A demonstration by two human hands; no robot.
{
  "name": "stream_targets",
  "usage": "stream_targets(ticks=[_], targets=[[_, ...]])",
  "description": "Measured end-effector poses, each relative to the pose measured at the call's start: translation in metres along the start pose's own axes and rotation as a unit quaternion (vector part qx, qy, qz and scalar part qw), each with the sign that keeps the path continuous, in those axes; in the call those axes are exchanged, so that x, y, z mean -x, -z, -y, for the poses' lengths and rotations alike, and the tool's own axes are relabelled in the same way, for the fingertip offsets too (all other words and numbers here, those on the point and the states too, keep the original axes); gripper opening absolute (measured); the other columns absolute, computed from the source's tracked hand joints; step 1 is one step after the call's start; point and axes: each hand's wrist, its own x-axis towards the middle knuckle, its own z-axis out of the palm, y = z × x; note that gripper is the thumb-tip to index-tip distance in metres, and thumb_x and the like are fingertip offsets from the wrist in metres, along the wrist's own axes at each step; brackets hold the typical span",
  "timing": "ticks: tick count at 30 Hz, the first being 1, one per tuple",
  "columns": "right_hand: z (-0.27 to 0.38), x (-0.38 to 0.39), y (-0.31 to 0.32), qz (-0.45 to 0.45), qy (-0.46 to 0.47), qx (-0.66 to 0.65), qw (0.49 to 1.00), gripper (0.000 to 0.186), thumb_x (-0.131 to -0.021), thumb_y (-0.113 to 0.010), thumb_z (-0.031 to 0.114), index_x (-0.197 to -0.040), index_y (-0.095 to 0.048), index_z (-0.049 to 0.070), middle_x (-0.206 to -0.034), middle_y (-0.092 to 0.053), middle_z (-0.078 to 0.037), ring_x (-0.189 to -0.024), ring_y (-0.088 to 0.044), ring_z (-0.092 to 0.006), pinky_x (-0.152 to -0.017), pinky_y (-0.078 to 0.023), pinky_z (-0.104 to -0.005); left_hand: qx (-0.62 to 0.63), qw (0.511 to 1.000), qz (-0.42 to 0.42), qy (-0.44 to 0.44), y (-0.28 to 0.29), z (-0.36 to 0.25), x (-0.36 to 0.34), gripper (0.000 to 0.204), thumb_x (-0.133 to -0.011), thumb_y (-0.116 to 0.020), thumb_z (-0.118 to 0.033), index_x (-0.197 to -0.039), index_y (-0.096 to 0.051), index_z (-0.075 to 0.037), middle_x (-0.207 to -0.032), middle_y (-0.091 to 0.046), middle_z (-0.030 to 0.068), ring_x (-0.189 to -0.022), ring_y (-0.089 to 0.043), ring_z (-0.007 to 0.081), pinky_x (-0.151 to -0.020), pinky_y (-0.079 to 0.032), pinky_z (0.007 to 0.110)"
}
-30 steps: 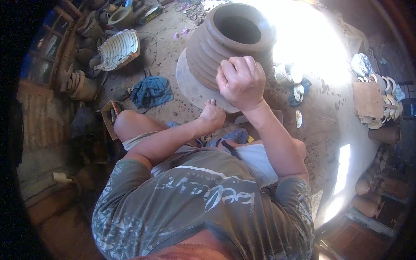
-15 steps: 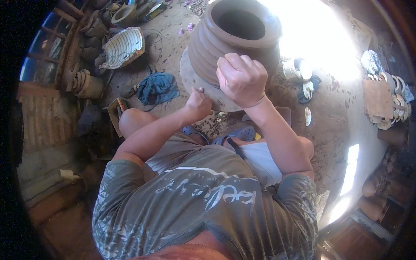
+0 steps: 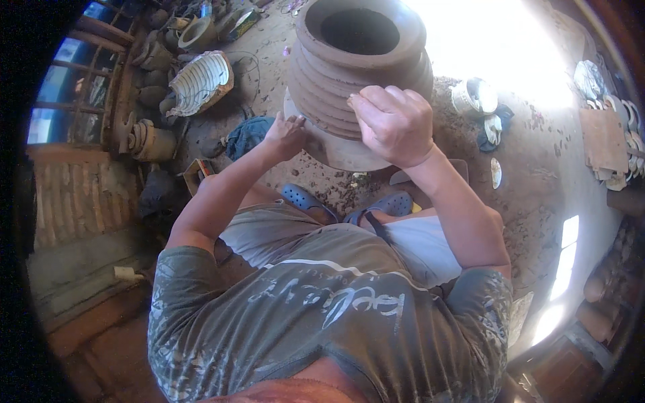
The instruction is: The person shapes a large clay vessel on a wheel by hand and using a small yellow rib tool to smooth the interior and exterior walls.
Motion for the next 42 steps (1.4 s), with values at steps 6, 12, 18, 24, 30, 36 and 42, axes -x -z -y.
stream_targets(ticks=[6,12,18,24,30,36,42], targets=[[-0.027,0.021,0.027,0.005,-0.036,-0.01,0.999,0.008,-0.083,-0.082,0.01,-0.09,-0.077,0.011,-0.091,-0.072,-0.001,-0.075,-0.069,-0.0202,-0.064,-0.053,-0.0332,-0.006,0.998,-0.051,-0.026,-0.012,0.01,0.002,0.027,-0.094,-0.061,-0.024,-0.108,-0.077,-0.007,-0.129,-0.066,0.0135,-0.125,-0.06,0.0272,-0.104,-0.045,0.051],[-0.027,0.05,0.03,-0.075,-0.334,-0.151,0.927,0.027,-0.089,-0.079,0.004,-0.115,-0.074,0.002,-0.089,-0.075,-0.01,-0.073,-0.071,-0.0174,-0.069,-0.058,-0.0304,0.037,0.991,-0.12,-0.038,-0.028,-0.013,0.01,0.028,-0.093,-0.058,-0.018,-0.109,-0.075,-0.002,-0.139,-0.062,0.0264,-0.124,-0.062,0.0344,-0.106,-0.045,0.051],[-0.001,0.037,0.023,0.024,-0.45,-0.248,0.857,0.065,-0.087,-0.07,0.005,-0.148,-0.054,-0.009,-0.074,-0.073,-0.009,-0.065,-0.07,-0.0116,-0.066,-0.058,-0.0289,0.027,0.989,-0.133,-0.064,-0.019,-0.076,0.02,0.026,-0.096,-0.059,-0.019,-0.112,-0.069,-0.001,-0.124,-0.061,0.0395,-0.1,-0.07,0.0453,-0.087,-0.058,0.048],[0.024,0.035,0.013,0.035,-0.413,-0.178,0.893,0.073,-0.086,-0.07,0.002,-0.153,-0.045,-0.009,-0.071,-0.068,-0.005,-0.063,-0.063,-0.0055,-0.066,-0.056,-0.0244,0.139,0.976,-0.107,-0.125,0.025,-0.134,0.024,0.023,-0.093,-0.065,-0.023,-0.103,-0.07,-0.003,-0.099,-0.072,0.025,-0.106,-0.071,0.0402,-0.086,-0.056,0.047],[0.062,0.028,-0.001,0.033,-0.387,-0.098,0.916,0.07,-0.085,-0.068,0.01,-0.149,-0.05,-0.01,-0.075,-0.07,-0.012,-0.065,-0.072,-0.0284,-0.066,-0.06,-0.0396,0.199,0.959,-0.082,-0.186,0.037,-0.171,-0.011,0.026,-0.095,-0.063,-0.027,-0.106,-0.072,-0.006,-0.096,-0.076,0.016,-0.107,-0.071,0.0344,-0.089,-0.055,0.049],[0.1,0.027,-0.012,0.005,-0.285,-0.178,0.942,0.036,-0.088,-0.075,0.011,-0.124,-0.074,0.006,-0.079,-0.069,-0.01,-0.068,-0.071,-0.0293,-0.061,-0.057,-0.0405,0.22,0.944,-0.164,-0.185,0.023,-0.187,-0.033,0.035,-0.101,-0.057,-0.038,-0.105,-0.073,-0.007,-0.095,-0.077,0.0121,-0.097,-0.073,0.0271,-0.082,-0.055,0.043],[0.068,0.073,0.019,0.03,-0.287,-0.159,0.944,0.015,-0.089,-0.079,0.014,-0.099,-0.077,0.002,-0.09,-0.072,-0.012,-0.073,-0.071,-0.0301,-0.065,-0.058,-0.0391,0.444,0.84,-0.26,-0.171,0.019,-0.157,-0.025,0.048,-0.108,-0.051,-0.05,-0.104,-0.075,-0.009,-0.094,-0.077,0.0082,-0.088,-0.074,0.0198,-0.075,-0.056,0.037]])
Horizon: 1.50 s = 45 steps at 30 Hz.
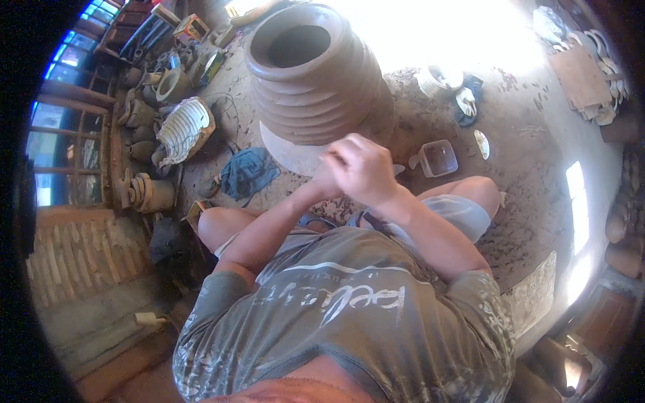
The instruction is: The person shapes a large clay vessel on a wheel by hand and using a small yellow rib tool to smooth the interior and exterior walls.
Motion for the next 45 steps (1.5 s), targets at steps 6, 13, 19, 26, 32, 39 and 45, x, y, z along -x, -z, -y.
stream_targets(ticks=[6,13,19,26,32,39,45], targets=[[-0.035,0.044,0.011,0.152,0.073,0.014,0.986,0.018,-0.089,-0.072,0.012,-0.103,-0.075,0.0,-0.106,-0.072,-0.015,-0.098,-0.069,-0.0338,-0.087,-0.058,-0.0413,0.535,0.79,0.019,0.299,0.037,-0.037,0.041,0.064,-0.108,-0.045,-0.065,-0.09,-0.067,-0.007,-0.071,-0.065,0.0048,-0.063,-0.063,0.015,-0.062,-0.05,0.031],[-0.037,0.063,-0.002,0.143,0.013,-0.009,0.99,0.017,-0.092,-0.069,0.01,-0.105,-0.073,-0.001,-0.102,-0.071,-0.017,-0.093,-0.069,-0.0364,-0.083,-0.057,-0.0452,0.565,0.751,0.034,0.341,0.042,-0.05,0.048,0.056,-0.109,-0.045,-0.062,-0.098,-0.065,-0.01,-0.076,-0.062,-0.0016,-0.065,-0.059,0.0092,-0.055,-0.04,0.024],[-0.036,0.067,-0.002,0.127,-0.068,-0.043,0.989,0.018,-0.095,-0.07,0.012,-0.107,-0.072,-0.002,-0.097,-0.071,-0.019,-0.091,-0.07,-0.0378,-0.082,-0.057,-0.045,0.576,0.747,0.016,0.331,0.027,-0.043,0.043,0.037,-0.113,-0.052,-0.043,-0.108,-0.066,-0.009,-0.082,-0.063,-0.0039,-0.07,-0.057,0.0065,-0.058,-0.041,0.022],[-0.042,0.08,0.009,0.144,-0.35,-0.261,0.888,0.021,-0.097,-0.073,0.007,-0.115,-0.072,-0.006,-0.103,-0.077,-0.013,-0.086,-0.074,-0.0161,-0.079,-0.059,-0.0296,-0.07,0.97,-0.091,0.212,0.041,-0.009,0.04,0.036,-0.106,-0.063,-0.035,-0.113,-0.063,0.0,-0.107,-0.067,0.0128,-0.1,-0.067,0.0318,-0.086,-0.054,0.048],[-0.049,0.067,0.029,0.042,-0.355,-0.407,0.84,0.016,-0.099,-0.072,-0.001,-0.113,-0.07,-0.005,-0.106,-0.076,-0.01,-0.092,-0.072,-0.0125,-0.08,-0.06,-0.0268,-0.289,0.951,0.023,0.108,0.015,0.022,0.06,0.054,-0.095,-0.071,-0.036,-0.122,-0.058,0.009,-0.15,-0.043,0.0402,-0.143,-0.042,0.0535,-0.116,-0.041,0.055],[-0.026,0.026,0.025,-0.027,-0.245,-0.435,0.866,0.014,-0.098,-0.073,-0.002,-0.111,-0.069,-0.004,-0.097,-0.074,-0.006,-0.085,-0.069,-0.0101,-0.075,-0.057,-0.025,-0.279,0.949,0.111,0.096,0.021,0.006,0.041,0.055,-0.092,-0.072,-0.03,-0.128,-0.057,0.009,-0.148,-0.042,0.0457,-0.141,-0.046,0.057,-0.113,-0.045,0.056],[-0.007,-0.005,0.025,-0.012,-0.084,-0.057,0.995,0.013,-0.094,-0.08,0.009,-0.096,-0.073,-0.002,-0.087,-0.073,-0.013,-0.071,-0.071,-0.0175,-0.065,-0.057,-0.0317,-0.351,0.929,0.084,0.077,-0.012,0.005,0.025,0.04,-0.098,-0.061,-0.022,-0.124,-0.062,0.008,-0.139,-0.053,0.0448,-0.127,-0.059,0.0556,-0.102,-0.053,0.055]])
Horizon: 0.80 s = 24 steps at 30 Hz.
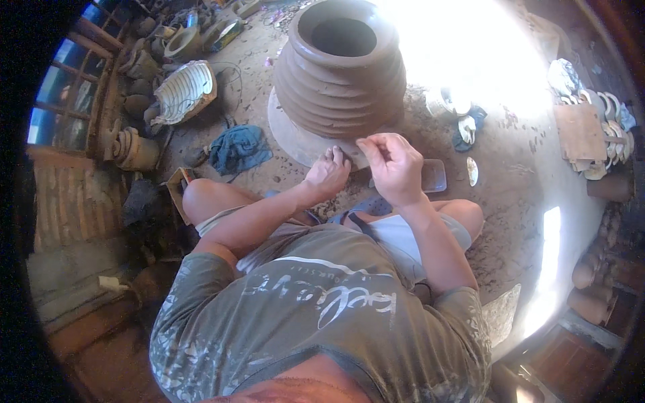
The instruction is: The person shapes a large clay vessel on a wheel by hand and using a small yellow rib tool to smooth the interior and exterior walls.
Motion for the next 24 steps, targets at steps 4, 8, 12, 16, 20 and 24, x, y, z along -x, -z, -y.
stream_targets(ticks=[4,8,12,16,20,24], targets=[[0.012,-0.025,-0.01,-0.03,0.175,0.135,0.975,0.012,-0.091,-0.081,0.005,-0.1,-0.075,-0.001,-0.09,-0.071,-0.013,-0.082,-0.071,-0.0236,-0.071,-0.058,-0.0353,-0.069,0.998,-0.006,0.006,-0.012,-0.02,-0.015,0.042,-0.1,-0.055,-0.022,-0.129,-0.063,0.007,-0.137,-0.056,0.0444,-0.121,-0.065,0.0544,-0.093,-0.057,0.059],[0.02,-0.048,-0.03,-0.059,0.257,0.162,0.951,0.018,-0.086,-0.08,0.001,-0.103,-0.076,0.0,-0.094,-0.072,-0.013,-0.084,-0.07,-0.0304,-0.078,-0.058,-0.0384,-0.091,0.995,0.028,0.011,-0.017,-0.031,-0.033,0.043,-0.102,-0.051,-0.022,-0.132,-0.063,0.007,-0.134,-0.058,0.045,-0.119,-0.066,0.0553,-0.087,-0.059,0.062],[0.026,-0.066,-0.045,-0.038,0.302,0.219,0.927,0.019,-0.083,-0.081,0.0,-0.101,-0.076,0.002,-0.094,-0.073,-0.011,-0.083,-0.07,-0.0288,-0.075,-0.058,-0.0386,-0.103,0.993,0.059,-0.003,-0.012,-0.033,-0.036,0.044,-0.103,-0.05,-0.021,-0.133,-0.062,0.01,-0.133,-0.058,0.0462,-0.12,-0.065,0.056,-0.087,-0.059,0.062],[0.027,-0.082,-0.057,-0.032,0.319,0.274,0.907,0.011,-0.082,-0.081,0.007,-0.091,-0.074,0.008,-0.088,-0.068,-0.006,-0.078,-0.067,-0.0241,-0.068,-0.056,-0.036,-0.113,0.993,0.027,0.0,-0.012,-0.03,-0.029,0.045,-0.103,-0.05,-0.02,-0.134,-0.06,0.011,-0.135,-0.057,0.0467,-0.12,-0.065,0.0565,-0.088,-0.059,0.061],[0.034,-0.088,-0.061,-0.02,0.323,0.311,0.894,0.008,-0.081,-0.078,0.01,-0.086,-0.072,0.011,-0.086,-0.066,-0.003,-0.075,-0.065,-0.021,-0.063,-0.055,-0.0345,-0.088,0.995,0.045,-0.015,-0.003,-0.014,-0.013,0.046,-0.104,-0.049,-0.02,-0.137,-0.059,0.01,-0.138,-0.055,0.046,-0.121,-0.064,0.0563,-0.091,-0.059,0.061],[0.034,-0.091,-0.06,-0.007,0.336,0.287,0.897,0.008,-0.08,-0.078,0.009,-0.085,-0.072,0.011,-0.086,-0.066,-0.002,-0.074,-0.066,-0.0199,-0.061,-0.054,-0.0341,-0.119,0.992,0.03,-0.014,0.0,0.007,0.007,0.044,-0.101,-0.052,-0.02,-0.135,-0.064,0.004,-0.14,-0.057,0.0409,-0.122,-0.064,0.0503,-0.094,-0.057,0.055]])
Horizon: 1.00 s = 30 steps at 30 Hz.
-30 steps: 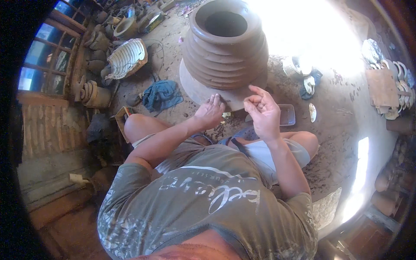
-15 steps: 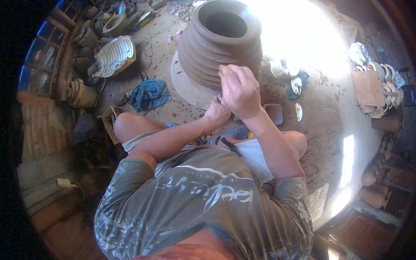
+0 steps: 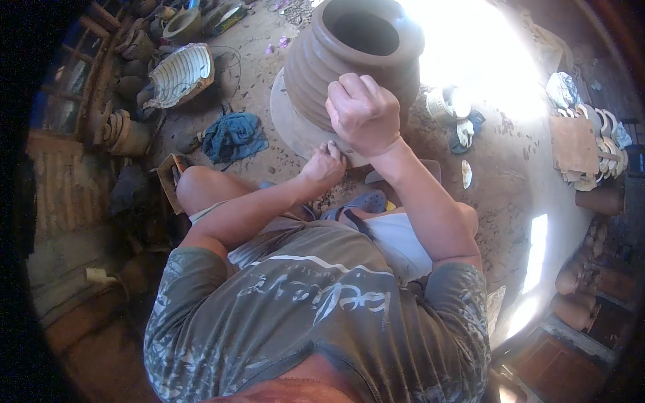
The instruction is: The person shapes a large clay vessel on a wheel by hand and using a small yellow rib tool to smooth the interior and exterior walls.
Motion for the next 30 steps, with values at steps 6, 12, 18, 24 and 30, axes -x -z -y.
stream_targets(ticks=[6,12,18,24,30], targets=[[-0.007,0.004,0.002,0.003,0.007,-0.019,1.0,0.01,-0.079,-0.079,0.009,-0.087,-0.073,0.01,-0.087,-0.066,-0.002,-0.071,-0.066,-0.0195,-0.061,-0.055,-0.0334,-0.028,1.0,0.011,0.007,-0.018,0.033,0.015,0.046,-0.099,-0.054,-0.02,-0.137,-0.063,0.005,-0.142,-0.056,0.04,-0.12,-0.065,0.0453,-0.095,-0.056,0.052],[-0.015,0.01,-0.004,-0.028,0.023,-0.026,0.999,0.011,-0.076,-0.075,0.01,-0.08,-0.066,0.012,-0.081,-0.059,0.0,-0.067,-0.062,-0.0174,-0.057,-0.05,-0.0317,-0.056,0.998,0.01,-0.002,-0.031,0.079,0.023,0.041,-0.095,-0.055,-0.017,-0.125,-0.071,0.005,-0.14,-0.058,0.0363,-0.114,-0.066,0.0407,-0.095,-0.056,0.044],[-0.02,0.01,-0.006,-0.044,0.034,-0.038,0.998,0.011,-0.072,-0.071,0.01,-0.075,-0.062,0.013,-0.076,-0.054,0.001,-0.064,-0.059,-0.0161,-0.054,-0.047,-0.0303,0.075,0.996,0.053,0.013,-0.001,0.125,0.023,0.029,-0.088,-0.063,-0.012,-0.112,-0.076,-0.001,-0.134,-0.058,0.0185,-0.126,-0.059,0.0339,-0.1,-0.054,0.043],[-0.026,0.011,0.002,-0.043,0.039,-0.046,0.997,0.01,-0.07,-0.07,0.008,-0.077,-0.065,0.012,-0.076,-0.054,0.001,-0.063,-0.059,-0.0154,-0.053,-0.047,-0.03,0.061,0.996,0.07,-0.005,-0.025,0.166,0.01,0.028,-0.09,-0.065,-0.018,-0.109,-0.078,-0.002,-0.145,-0.056,0.0136,-0.136,-0.055,0.0333,-0.093,-0.059,0.043],[-0.048,0.025,0.012,-0.04,0.053,-0.048,0.997,0.013,-0.073,-0.073,0.008,-0.086,-0.074,0.011,-0.083,-0.064,0.003,-0.063,-0.06,-0.0143,-0.053,-0.048,-0.0293,0.075,0.986,0.146,0.021,0.019,0.191,-0.011,0.031,-0.094,-0.064,-0.017,-0.121,-0.074,-0.007,-0.146,-0.058,0.0152,-0.131,-0.062,0.0267,-0.089,-0.062,0.042]])
